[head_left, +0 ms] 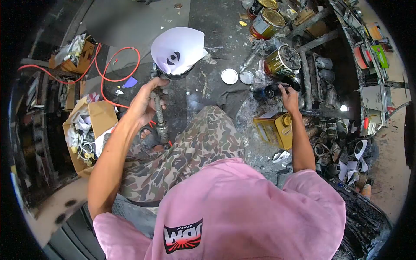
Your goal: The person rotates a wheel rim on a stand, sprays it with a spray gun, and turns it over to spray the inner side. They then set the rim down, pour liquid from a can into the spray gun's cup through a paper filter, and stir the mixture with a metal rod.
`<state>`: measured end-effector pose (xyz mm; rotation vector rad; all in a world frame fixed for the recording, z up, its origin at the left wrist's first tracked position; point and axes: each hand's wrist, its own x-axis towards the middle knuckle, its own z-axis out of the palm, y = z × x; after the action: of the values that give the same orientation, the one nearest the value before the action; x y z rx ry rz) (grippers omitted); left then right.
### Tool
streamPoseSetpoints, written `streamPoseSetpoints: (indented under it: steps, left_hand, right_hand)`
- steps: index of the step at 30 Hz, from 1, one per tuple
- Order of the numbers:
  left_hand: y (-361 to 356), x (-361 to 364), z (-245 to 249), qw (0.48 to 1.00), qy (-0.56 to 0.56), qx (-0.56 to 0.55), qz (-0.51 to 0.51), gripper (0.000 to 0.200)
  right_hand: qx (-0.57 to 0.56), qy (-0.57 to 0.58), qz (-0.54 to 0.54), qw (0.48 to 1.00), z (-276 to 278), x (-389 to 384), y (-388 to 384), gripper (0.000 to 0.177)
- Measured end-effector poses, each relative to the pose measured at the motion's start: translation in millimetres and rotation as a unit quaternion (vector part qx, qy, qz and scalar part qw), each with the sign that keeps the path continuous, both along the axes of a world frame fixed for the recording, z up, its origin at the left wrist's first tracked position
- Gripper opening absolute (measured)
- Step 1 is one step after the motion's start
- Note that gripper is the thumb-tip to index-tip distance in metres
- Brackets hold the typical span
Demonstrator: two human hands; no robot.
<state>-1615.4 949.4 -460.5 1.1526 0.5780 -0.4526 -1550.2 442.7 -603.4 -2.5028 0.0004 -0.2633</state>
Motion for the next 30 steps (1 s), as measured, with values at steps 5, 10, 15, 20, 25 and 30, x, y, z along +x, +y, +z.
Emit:
streamPoseSetpoints:
  steps: [5, 10, 15, 20, 25, 30]
  left_hand:
    - [0.8, 1.2, -1.5, 1.0, -0.008, 0.005, -0.016, 0.029]
    - [0.5, 0.7, -2.3, 1.0, 0.005, -0.01, -0.01, 0.027]
    - [-3.8, 0.5, 1.1, 1.0, 0.007, -0.005, -0.003, 0.026]
    - [-2.0, 0.7, -1.1, 1.0, 0.003, -0.009, -0.01, 0.026]
    - [6.9, 3.2, -15.6, 0.999, -0.009, -0.013, -0.043, 0.027]
    - [2.9, 1.6, -9.3, 0.999, -0.002, -0.001, -0.032, 0.026]
  right_hand:
    - [-0.026, 0.094, -0.038, 0.994, -15.8, 6.6, -24.5, 0.041]
    - [-0.072, 0.002, 0.007, 0.997, 16.4, -2.6, -16.4, 0.045]
    - [-0.087, 0.025, -0.044, 0.995, 19.8, -3.1, -13.0, 0.04]
    - [-0.029, 0.052, -0.035, 0.998, 23.9, -6.5, -10.2, 0.044]
    - [-0.084, 0.027, -0.028, 0.996, 3.1, -5.2, -25.0, 0.046]
    - [-0.06, 0.067, -0.096, 0.991, -48.0, -0.2, -37.5, 0.043]
